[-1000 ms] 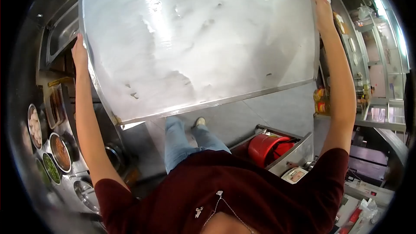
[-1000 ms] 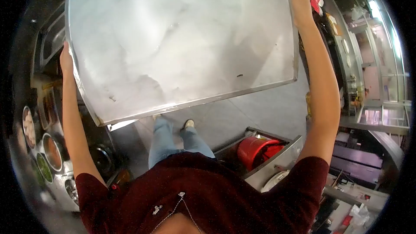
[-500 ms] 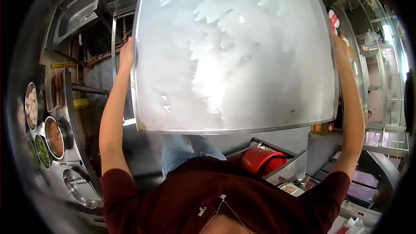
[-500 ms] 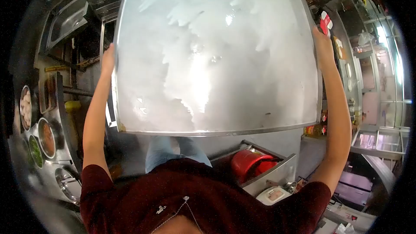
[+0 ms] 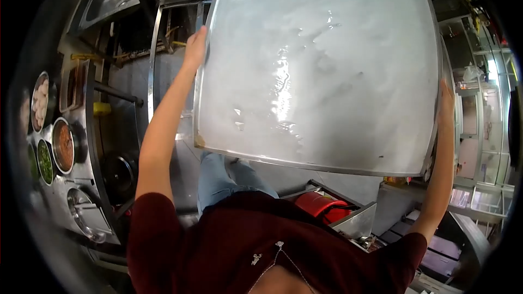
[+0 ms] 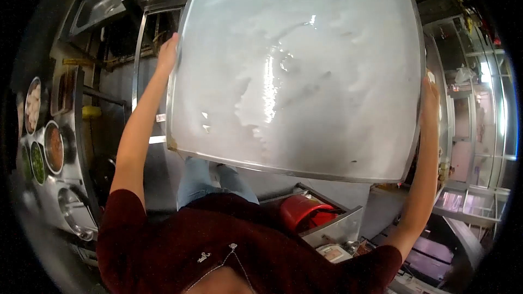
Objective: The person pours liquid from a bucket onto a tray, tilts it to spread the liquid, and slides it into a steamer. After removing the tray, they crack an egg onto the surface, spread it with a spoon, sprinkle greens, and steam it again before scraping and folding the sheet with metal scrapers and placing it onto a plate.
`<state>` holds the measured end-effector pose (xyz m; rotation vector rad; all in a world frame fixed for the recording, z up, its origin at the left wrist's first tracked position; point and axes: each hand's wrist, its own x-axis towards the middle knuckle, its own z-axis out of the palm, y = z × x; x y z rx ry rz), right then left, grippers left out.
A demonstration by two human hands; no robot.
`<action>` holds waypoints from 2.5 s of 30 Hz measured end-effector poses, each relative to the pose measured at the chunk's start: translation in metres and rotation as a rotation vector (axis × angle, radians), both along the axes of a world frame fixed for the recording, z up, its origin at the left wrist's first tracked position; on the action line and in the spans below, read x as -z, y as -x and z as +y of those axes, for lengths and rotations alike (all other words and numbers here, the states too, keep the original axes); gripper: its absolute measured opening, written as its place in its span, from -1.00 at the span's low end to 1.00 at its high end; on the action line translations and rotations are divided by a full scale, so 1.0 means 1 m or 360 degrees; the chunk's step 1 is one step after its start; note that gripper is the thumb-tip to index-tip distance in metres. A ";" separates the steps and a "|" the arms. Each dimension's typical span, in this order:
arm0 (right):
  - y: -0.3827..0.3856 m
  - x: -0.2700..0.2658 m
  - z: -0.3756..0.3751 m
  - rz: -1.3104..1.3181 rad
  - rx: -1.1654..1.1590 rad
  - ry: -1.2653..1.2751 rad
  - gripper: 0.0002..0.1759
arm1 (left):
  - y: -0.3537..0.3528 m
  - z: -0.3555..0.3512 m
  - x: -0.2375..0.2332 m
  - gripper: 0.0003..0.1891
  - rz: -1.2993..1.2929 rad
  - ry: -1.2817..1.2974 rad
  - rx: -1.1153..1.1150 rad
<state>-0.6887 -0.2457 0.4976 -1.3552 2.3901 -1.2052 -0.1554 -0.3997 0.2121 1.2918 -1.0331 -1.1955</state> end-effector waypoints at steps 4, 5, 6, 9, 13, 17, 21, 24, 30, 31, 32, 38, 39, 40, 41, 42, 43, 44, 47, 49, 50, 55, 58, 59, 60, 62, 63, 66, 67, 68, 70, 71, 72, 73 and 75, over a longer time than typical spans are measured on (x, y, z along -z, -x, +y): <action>0.012 0.024 0.003 -0.0195 -0.0153 -0.0068 -0.58 | -0.010 -0.007 0.021 -0.44 -0.0129 0.0072 -0.0049; 0.011 0.028 0.002 -0.0300 -0.0163 0.0007 -0.55 | -0.004 0.000 0.019 -0.44 -0.0196 0.0073 -0.0111; 0.010 0.031 0.003 -0.0292 -0.0145 0.0027 -0.55 | -0.006 0.003 0.014 -0.44 -0.0171 0.0056 -0.0125; -0.019 0.034 0.010 -0.0203 -0.0053 0.0066 -0.53 | -0.014 0.015 -0.002 -0.46 0.0002 -0.0017 -0.0094; -0.033 0.018 -0.009 0.0039 0.0019 0.0083 -0.53 | -0.020 0.014 -0.004 -0.49 0.0088 0.0032 -0.0143; -0.045 -0.012 -0.017 -0.0105 -0.0103 0.0111 -0.54 | -0.007 0.005 -0.008 -0.52 0.0093 -0.0016 -0.0318; -0.038 0.000 -0.032 0.0028 -0.0083 0.0031 -0.51 | -0.041 -0.016 -0.006 -0.48 0.0134 -0.0029 -0.0119; -0.071 0.008 -0.042 0.0073 -0.0235 0.0052 -0.53 | -0.055 -0.025 0.007 -0.44 0.0134 -0.0082 -0.0187; -0.134 -0.001 -0.047 0.0118 -0.0086 0.0098 -0.56 | -0.076 -0.044 0.070 -0.39 0.0122 -0.0171 -0.0098; -0.136 -0.001 -0.042 0.0108 -0.0086 0.0044 -0.56 | -0.080 -0.043 0.075 -0.39 0.0158 -0.0197 -0.0065; -0.143 0.001 -0.038 0.0105 -0.0042 -0.0009 -0.56 | -0.085 -0.040 0.071 -0.39 0.0194 -0.0223 -0.0042; -0.161 0.037 -0.047 -0.0061 -0.0056 -0.0030 -0.55 | -0.119 -0.039 0.079 -0.40 0.0213 -0.0256 -0.0063; -0.160 0.049 -0.049 -0.0003 -0.0048 -0.0023 -0.56 | -0.123 -0.034 0.081 -0.41 0.0163 -0.0266 -0.0132; -0.158 0.064 -0.051 0.0060 -0.0046 -0.0023 -0.58 | -0.131 -0.028 0.082 -0.41 0.0093 -0.0290 -0.0129; -0.160 0.085 -0.052 0.0107 -0.0021 0.0014 -0.59 | -0.141 -0.023 0.083 -0.40 0.0027 -0.0312 -0.0133; -0.166 0.110 -0.055 0.0149 -0.0001 0.0060 -0.61 | -0.154 -0.020 0.086 -0.40 -0.0042 -0.0325 -0.0142; -0.173 0.136 -0.056 0.0085 0.0034 0.0019 -0.61 | -0.169 -0.017 0.106 -0.41 -0.0201 -0.0360 -0.0241; -0.179 0.162 -0.058 0.0017 0.0075 -0.0026 -0.61 | -0.186 -0.012 0.108 -0.44 -0.0173 -0.0393 -0.0191; -0.178 0.221 -0.070 0.0004 0.0040 -0.0326 -0.61 | -0.224 0.006 0.131 -0.47 -0.0220 -0.0434 -0.0186; -0.190 0.248 -0.083 -0.0035 -0.0177 -0.0199 -0.60 | -0.241 0.026 0.130 -0.48 -0.0230 -0.0421 -0.0171; -0.194 0.249 -0.085 -0.0131 -0.0201 -0.0272 -0.60 | -0.240 0.033 0.127 -0.49 -0.0238 -0.0500 -0.0221; -0.173 0.218 -0.112 -0.0276 -0.0222 -0.0179 -0.61 | -0.201 0.031 0.130 -0.50 -0.0330 -0.0380 -0.0498; -0.173 0.211 -0.117 -0.0381 -0.0299 0.0004 -0.63 | -0.195 0.010 0.083 -0.51 -0.0259 -0.0341 -0.0605; -0.176 0.214 -0.120 -0.0430 -0.0239 0.0064 -0.63 | -0.199 0.003 0.067 -0.53 -0.0217 -0.0258 -0.0607; -0.182 0.221 -0.126 -0.0480 -0.0182 0.0136 -0.62 | -0.203 -0.005 0.053 -0.54 -0.0174 -0.0162 -0.0610; -0.187 0.244 -0.136 -0.0589 -0.0055 0.0297 -0.62 | -0.219 -0.011 0.026 -0.57 -0.0313 -0.0189 -0.0534; -0.176 0.266 -0.138 -0.0623 -0.0133 0.0328 -0.61 | -0.221 -0.011 0.018 -0.57 -0.0429 -0.0060 -0.0621; -0.170 0.323 -0.133 -0.0262 -0.0189 0.0567 -0.61 | -0.237 -0.003 0.021 -0.57 -0.0674 0.0141 -0.0714; -0.170 0.340 -0.128 -0.0273 -0.0170 0.0514 -0.61 | -0.240 0.003 0.030 -0.58 -0.0650 0.0166 -0.0728; -0.169 0.356 -0.120 -0.0289 -0.0154 0.0457 -0.61 | -0.242 0.011 0.038 -0.58 -0.0629 0.0188 -0.0744; -0.175 0.386 -0.108 -0.0450 -0.0164 0.0376 -0.60 | -0.249 0.032 0.047 -0.59 -0.0640 -0.0055 -0.0525; -0.177 0.395 -0.101 -0.0477 -0.0163 0.0247 -0.59 | -0.241 0.040 0.048 -0.59 -0.0666 -0.0111 -0.0546; -0.181 0.402 -0.096 -0.0508 -0.0172 0.0118 -0.58 | -0.235 0.045 0.051 -0.58 -0.0696 -0.0167 -0.0577; -0.182 0.408 -0.092 -0.0536 -0.0189 -0.0013 -0.57 | -0.239 0.050 0.068 -0.56 -0.0698 -0.0251 -0.0539; -0.189 0.421 -0.089 -0.0418 -0.0284 -0.0049 -0.56 | -0.245 0.057 0.098 -0.54 -0.0724 -0.0476 -0.0497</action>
